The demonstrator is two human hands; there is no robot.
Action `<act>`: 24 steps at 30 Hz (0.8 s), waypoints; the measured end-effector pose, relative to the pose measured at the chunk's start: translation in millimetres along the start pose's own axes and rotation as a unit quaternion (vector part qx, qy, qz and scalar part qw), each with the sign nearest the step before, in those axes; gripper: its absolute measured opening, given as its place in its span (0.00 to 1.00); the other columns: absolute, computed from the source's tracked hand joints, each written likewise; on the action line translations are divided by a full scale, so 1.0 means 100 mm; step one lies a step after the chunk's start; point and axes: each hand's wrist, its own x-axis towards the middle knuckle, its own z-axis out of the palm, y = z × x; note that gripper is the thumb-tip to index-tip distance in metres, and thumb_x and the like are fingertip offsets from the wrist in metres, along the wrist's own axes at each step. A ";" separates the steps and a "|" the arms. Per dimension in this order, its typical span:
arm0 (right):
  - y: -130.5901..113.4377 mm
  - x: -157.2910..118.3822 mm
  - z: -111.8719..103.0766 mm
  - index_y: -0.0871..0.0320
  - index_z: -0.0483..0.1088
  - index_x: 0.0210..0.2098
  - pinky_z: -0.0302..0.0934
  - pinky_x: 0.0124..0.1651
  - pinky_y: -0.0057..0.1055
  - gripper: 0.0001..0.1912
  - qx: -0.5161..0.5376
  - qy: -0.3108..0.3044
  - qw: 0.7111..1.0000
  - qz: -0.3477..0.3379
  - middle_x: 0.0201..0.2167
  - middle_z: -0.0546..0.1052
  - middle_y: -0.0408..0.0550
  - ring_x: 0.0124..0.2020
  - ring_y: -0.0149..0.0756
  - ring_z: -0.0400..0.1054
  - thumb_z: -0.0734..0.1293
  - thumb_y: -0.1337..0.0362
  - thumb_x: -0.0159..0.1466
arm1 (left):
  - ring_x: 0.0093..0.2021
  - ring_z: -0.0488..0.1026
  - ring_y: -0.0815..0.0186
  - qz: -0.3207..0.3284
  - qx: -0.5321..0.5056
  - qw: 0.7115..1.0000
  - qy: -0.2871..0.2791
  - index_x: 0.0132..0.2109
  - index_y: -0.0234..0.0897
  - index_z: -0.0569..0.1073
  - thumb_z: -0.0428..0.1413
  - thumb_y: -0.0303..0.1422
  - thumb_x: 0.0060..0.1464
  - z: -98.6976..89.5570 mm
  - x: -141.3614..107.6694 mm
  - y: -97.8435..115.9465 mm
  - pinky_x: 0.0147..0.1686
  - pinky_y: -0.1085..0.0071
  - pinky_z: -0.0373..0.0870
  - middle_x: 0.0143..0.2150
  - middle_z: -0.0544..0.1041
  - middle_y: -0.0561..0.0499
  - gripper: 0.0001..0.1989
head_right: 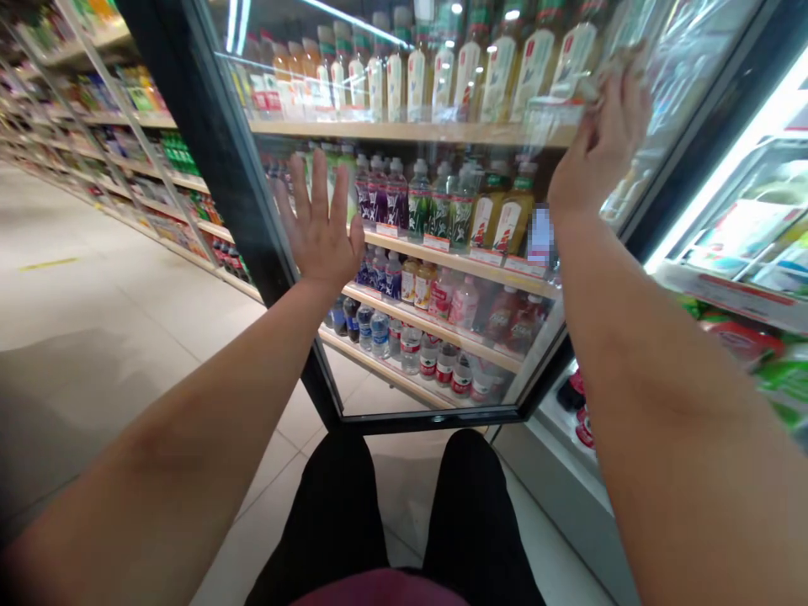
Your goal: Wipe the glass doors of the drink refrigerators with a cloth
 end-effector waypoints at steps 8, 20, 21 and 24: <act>-0.28 0.17 -0.16 0.57 0.68 0.64 0.41 0.76 0.41 0.28 -0.061 -0.032 0.994 0.085 0.68 0.65 0.45 0.72 0.37 0.53 0.65 0.71 0.64 | 0.74 0.16 0.69 0.012 -0.040 0.999 0.018 0.75 0.49 0.44 0.45 0.41 0.66 0.03 -0.02 -0.03 0.74 0.51 0.14 0.76 0.36 0.68 0.34; -0.48 0.30 0.02 0.58 0.72 0.59 0.38 0.76 0.46 0.27 -0.011 0.017 0.996 0.089 0.67 0.67 0.47 0.72 0.39 0.54 0.67 0.79 0.61 | 0.71 0.08 0.74 0.016 -0.037 0.999 0.012 0.75 0.41 0.46 0.42 0.39 0.68 0.12 0.03 -0.07 0.69 0.58 0.04 0.77 0.40 0.68 0.32; -0.50 0.45 0.05 0.59 0.72 0.59 0.41 0.75 0.43 0.27 -0.027 0.027 0.994 0.103 0.66 0.67 0.48 0.71 0.39 0.56 0.66 0.79 0.61 | 0.71 0.09 0.74 0.014 -0.040 0.999 0.013 0.74 0.41 0.46 0.43 0.39 0.67 0.12 0.03 -0.07 0.69 0.58 0.04 0.77 0.39 0.68 0.32; -0.71 0.81 0.17 0.63 0.69 0.62 0.46 0.74 0.39 0.24 -0.064 0.034 0.995 0.074 0.66 0.67 0.47 0.70 0.37 0.59 0.60 0.73 0.67 | 0.73 0.12 0.74 0.008 -0.066 0.998 0.012 0.74 0.44 0.47 0.43 0.40 0.67 0.07 0.01 -0.04 0.72 0.55 0.09 0.77 0.38 0.68 0.32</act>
